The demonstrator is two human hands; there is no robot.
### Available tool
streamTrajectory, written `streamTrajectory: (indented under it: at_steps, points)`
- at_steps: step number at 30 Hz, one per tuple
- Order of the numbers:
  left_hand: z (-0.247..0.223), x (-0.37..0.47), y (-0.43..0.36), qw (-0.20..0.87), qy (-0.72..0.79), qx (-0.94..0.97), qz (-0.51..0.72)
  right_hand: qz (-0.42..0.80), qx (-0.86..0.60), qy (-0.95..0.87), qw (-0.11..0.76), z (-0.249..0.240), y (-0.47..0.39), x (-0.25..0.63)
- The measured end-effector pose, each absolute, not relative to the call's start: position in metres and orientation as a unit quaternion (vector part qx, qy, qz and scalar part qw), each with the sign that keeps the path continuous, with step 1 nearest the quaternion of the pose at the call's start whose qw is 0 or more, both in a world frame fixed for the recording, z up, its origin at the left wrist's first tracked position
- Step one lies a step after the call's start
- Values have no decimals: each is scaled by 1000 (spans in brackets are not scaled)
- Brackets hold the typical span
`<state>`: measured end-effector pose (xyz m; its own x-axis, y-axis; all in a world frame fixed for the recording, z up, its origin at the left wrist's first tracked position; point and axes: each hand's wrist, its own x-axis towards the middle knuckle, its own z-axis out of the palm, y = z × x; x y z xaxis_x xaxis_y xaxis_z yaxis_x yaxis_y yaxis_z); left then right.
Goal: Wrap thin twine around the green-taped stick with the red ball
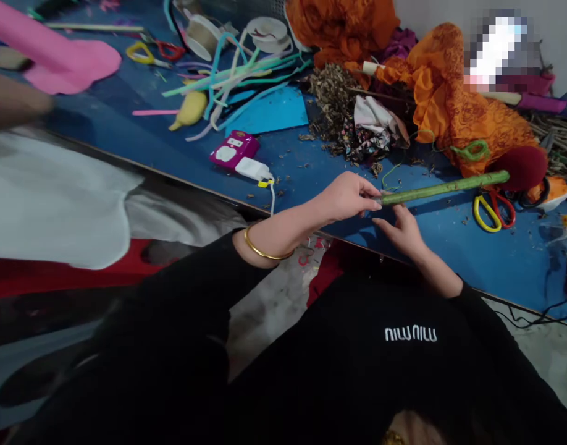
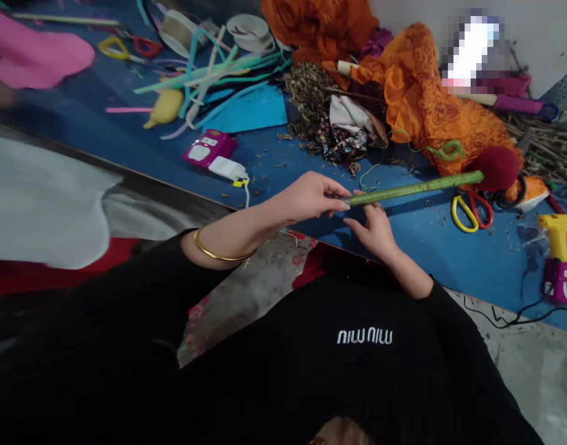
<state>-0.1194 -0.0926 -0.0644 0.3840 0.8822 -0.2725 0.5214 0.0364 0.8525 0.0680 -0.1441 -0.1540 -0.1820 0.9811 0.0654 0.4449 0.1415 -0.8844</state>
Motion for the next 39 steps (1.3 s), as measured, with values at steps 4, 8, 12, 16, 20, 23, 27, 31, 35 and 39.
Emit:
streamTrajectory:
  at_steps: [4,8,12,16,20,23,27,31,35,39]
  points:
    - [-59,-117,-93,512,545,643,169,400,-517,-639,405,-154,-150,53]
    - [-65,-117,-93,480,567,649,166,380,-474,-653,452,-135,-176,66]
    - [-73,-119,-99,368,542,735,176,331,-446,-639,533,-125,-186,75]
    - [-78,-117,-113,286,550,768,160,464,-369,-590,549,-133,-179,70]
    - [-84,-111,-131,214,571,777,154,502,-372,-553,551,-141,-183,64]
    - [-88,-107,-138,186,578,778,159,475,-426,-556,533,-138,-193,64]
    - [-92,-104,-138,195,582,773,158,452,-452,-555,532,-133,-202,61]
    - [-96,-103,-134,226,587,762,150,444,-456,-543,548,-134,-211,58]
    - [-102,-105,-131,234,585,760,161,453,-461,-552,527,-130,-210,61]
    - [-104,-108,-130,215,570,775,169,491,-426,-512,561,-114,-187,66]
